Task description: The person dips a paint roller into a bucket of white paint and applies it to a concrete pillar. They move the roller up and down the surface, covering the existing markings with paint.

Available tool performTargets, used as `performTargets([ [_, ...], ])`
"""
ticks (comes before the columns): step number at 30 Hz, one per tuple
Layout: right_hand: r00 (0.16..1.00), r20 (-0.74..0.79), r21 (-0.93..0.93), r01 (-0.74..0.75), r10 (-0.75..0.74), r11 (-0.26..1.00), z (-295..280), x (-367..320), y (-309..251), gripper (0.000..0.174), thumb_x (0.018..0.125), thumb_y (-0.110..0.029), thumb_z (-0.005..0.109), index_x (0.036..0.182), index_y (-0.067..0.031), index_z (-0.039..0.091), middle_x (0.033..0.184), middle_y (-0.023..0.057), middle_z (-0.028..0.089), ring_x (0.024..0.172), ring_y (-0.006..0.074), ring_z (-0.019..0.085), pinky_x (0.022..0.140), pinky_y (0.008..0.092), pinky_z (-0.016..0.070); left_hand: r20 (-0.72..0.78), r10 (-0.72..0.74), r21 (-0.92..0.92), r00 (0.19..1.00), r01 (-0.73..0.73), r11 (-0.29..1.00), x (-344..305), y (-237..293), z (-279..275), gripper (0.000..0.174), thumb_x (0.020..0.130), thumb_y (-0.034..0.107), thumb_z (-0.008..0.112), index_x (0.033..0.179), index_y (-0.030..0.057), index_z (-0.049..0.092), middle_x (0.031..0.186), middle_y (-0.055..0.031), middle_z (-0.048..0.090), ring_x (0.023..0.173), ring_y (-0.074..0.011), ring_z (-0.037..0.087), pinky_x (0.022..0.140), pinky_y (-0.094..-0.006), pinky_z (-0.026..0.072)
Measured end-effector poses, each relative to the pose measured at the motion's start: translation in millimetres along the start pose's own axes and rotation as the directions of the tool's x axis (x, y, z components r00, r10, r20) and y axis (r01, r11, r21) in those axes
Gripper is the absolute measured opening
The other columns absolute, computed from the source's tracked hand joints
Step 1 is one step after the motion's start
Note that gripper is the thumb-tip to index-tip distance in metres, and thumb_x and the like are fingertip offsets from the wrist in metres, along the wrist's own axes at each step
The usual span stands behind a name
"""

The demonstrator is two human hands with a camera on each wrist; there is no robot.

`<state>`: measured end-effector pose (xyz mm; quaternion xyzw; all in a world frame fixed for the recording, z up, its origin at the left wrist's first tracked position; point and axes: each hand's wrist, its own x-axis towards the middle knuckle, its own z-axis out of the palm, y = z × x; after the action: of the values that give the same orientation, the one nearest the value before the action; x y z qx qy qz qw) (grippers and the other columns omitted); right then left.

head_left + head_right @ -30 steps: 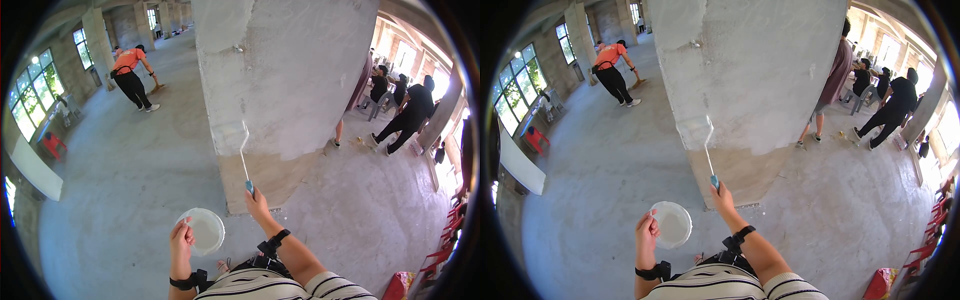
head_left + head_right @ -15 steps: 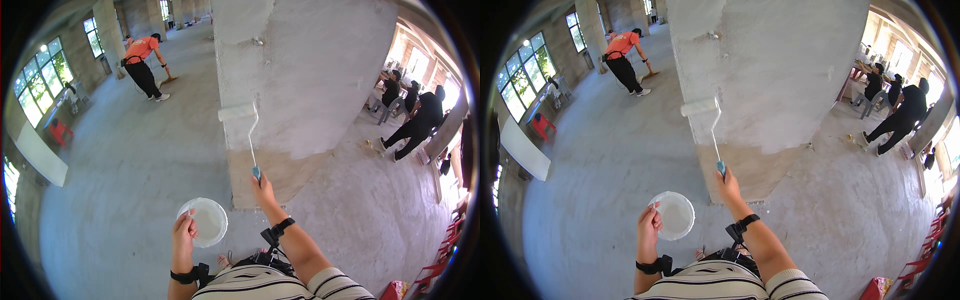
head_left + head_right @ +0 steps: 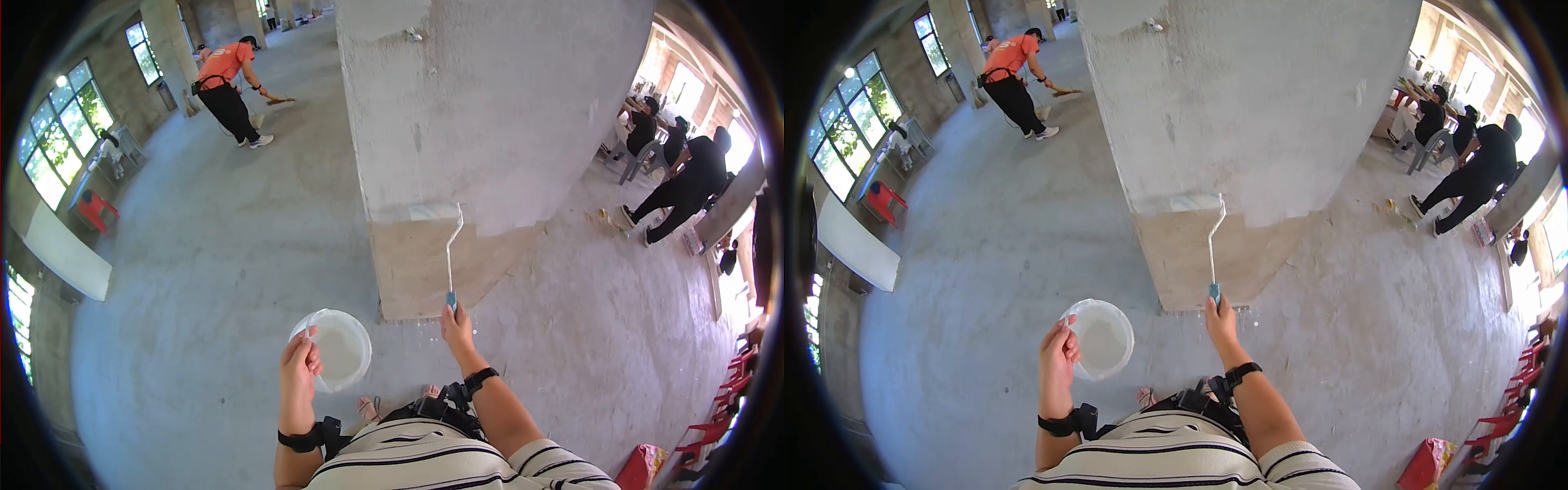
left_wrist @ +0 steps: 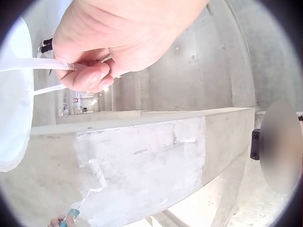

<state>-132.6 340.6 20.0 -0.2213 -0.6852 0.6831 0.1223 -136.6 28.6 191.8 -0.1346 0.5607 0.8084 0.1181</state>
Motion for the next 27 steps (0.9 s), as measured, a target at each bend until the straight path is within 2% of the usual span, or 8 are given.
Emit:
performTargets([
  [2,0.996,0.005,0.083,-0.088,0.088,0.993,3,-2,-31,0.018,0.094,-0.026,0.047,0.086,-0.0106,0.043,0.061,-0.0051,0.038,0.047,0.0031,0.034,0.039,0.0188,0.0267,0.016,0.015,0.003,1.000,-0.015,1.000,-1,1,1,0.022,0.093,0.013,0.044,0.107,0.0038,0.059,0.061,0.0048,0.039,0.051,-0.0041,0.031,0.047,-0.0208,0.0275],
  [6,0.998,0.037,0.100,-0.063,0.060,0.993,5,2,-41,0.017,0.095,-0.025,0.047,0.086,-0.0101,0.044,0.061,-0.0045,0.039,0.046,0.0037,0.035,0.038,0.0199,0.0272,0.024,0.032,-0.002,0.999,-0.032,0.999,-2,2,1,0.022,0.093,0.012,0.044,0.107,0.0036,0.059,0.061,0.0048,0.039,0.051,-0.0042,0.031,0.047,-0.0210,0.0278],
  [8,0.996,-0.001,0.008,0.086,-0.086,0.996,7,14,-44,0.017,0.095,-0.024,0.046,0.086,-0.0099,0.043,0.061,-0.0035,0.039,0.044,0.0045,0.035,0.037,0.0205,0.0276,0.025,0.030,-0.005,0.999,-0.030,1.000,-2,2,2,0.023,0.093,0.012,0.043,0.107,0.0032,0.059,0.061,0.0047,0.038,0.051,-0.0043,0.031,0.047,-0.0210,0.0279],
  [12,0.997,0.028,0.031,0.074,-0.075,0.997,14,7,-126,0.021,0.094,-0.025,0.048,0.084,-0.0062,0.045,0.060,-0.0021,0.042,0.049,0.0062,0.041,0.041,0.0240,0.0326,0.038,0.038,-0.008,0.999,-0.038,0.999,-3,4,4,0.023,0.093,0.012,0.043,0.107,0.0027,0.058,0.061,0.0045,0.038,0.050,-0.0044,0.031,0.046,-0.0208,0.0277],
  [14,0.992,0.125,0.205,-0.006,-0.020,0.979,22,-6,-180,0.022,0.094,-0.025,0.049,0.085,-0.0057,0.045,0.060,-0.0018,0.042,0.048,0.0061,0.041,0.042,0.0246,0.0327,0.042,0.037,-0.008,0.998,-0.037,0.999,-3,5,5,0.023,0.093,0.012,0.043,0.108,0.0026,0.058,0.061,0.0043,0.039,0.050,-0.0044,0.031,0.046,-0.0208,0.0274],
  [17,0.986,0.132,0.240,0.070,-0.104,0.968,29,-6,-220,0.022,0.094,-0.025,0.049,0.085,-0.0053,0.045,0.060,-0.0012,0.043,0.048,0.0060,0.041,0.043,0.0251,0.0328,0.052,0.029,0.003,0.998,-0.029,1.000,-4,7,7,0.023,0.092,0.012,0.043,0.108,0.0025,0.057,0.061,0.0040,0.039,0.049,-0.0043,0.030,0.046,-0.0210,0.0272],
  [20,0.984,0.080,0.115,0.152,-0.162,0.982,31,14,-191,0.023,0.094,-0.026,0.049,0.084,-0.0053,0.045,0.061,0.0000,0.045,0.049,0.0066,0.042,0.043,0.0251,0.0342,0.053,0.025,0.001,0.998,-0.025,1.000,-3,7,6,0.024,0.092,0.011,0.044,0.109,0.0024,0.058,0.061,0.0040,0.038,0.049,-0.0044,0.030,0.046,-0.0212,0.0269],
  [27,0.993,-0.008,-0.109,0.117,-0.118,0.987,31,24,-50,0.028,0.091,-0.029,0.051,0.087,-0.0022,0.049,0.063,0.0052,0.052,0.052,0.0136,0.049,0.049,0.0307,0.0396,0.028,0.014,0.011,1.000,-0.015,1.000,-1,4,6,0.022,0.092,0.012,0.045,0.107,0.0024,0.059,0.060,0.0044,0.038,0.049,-0.0044,0.030,0.046,-0.0210,0.0263],
])
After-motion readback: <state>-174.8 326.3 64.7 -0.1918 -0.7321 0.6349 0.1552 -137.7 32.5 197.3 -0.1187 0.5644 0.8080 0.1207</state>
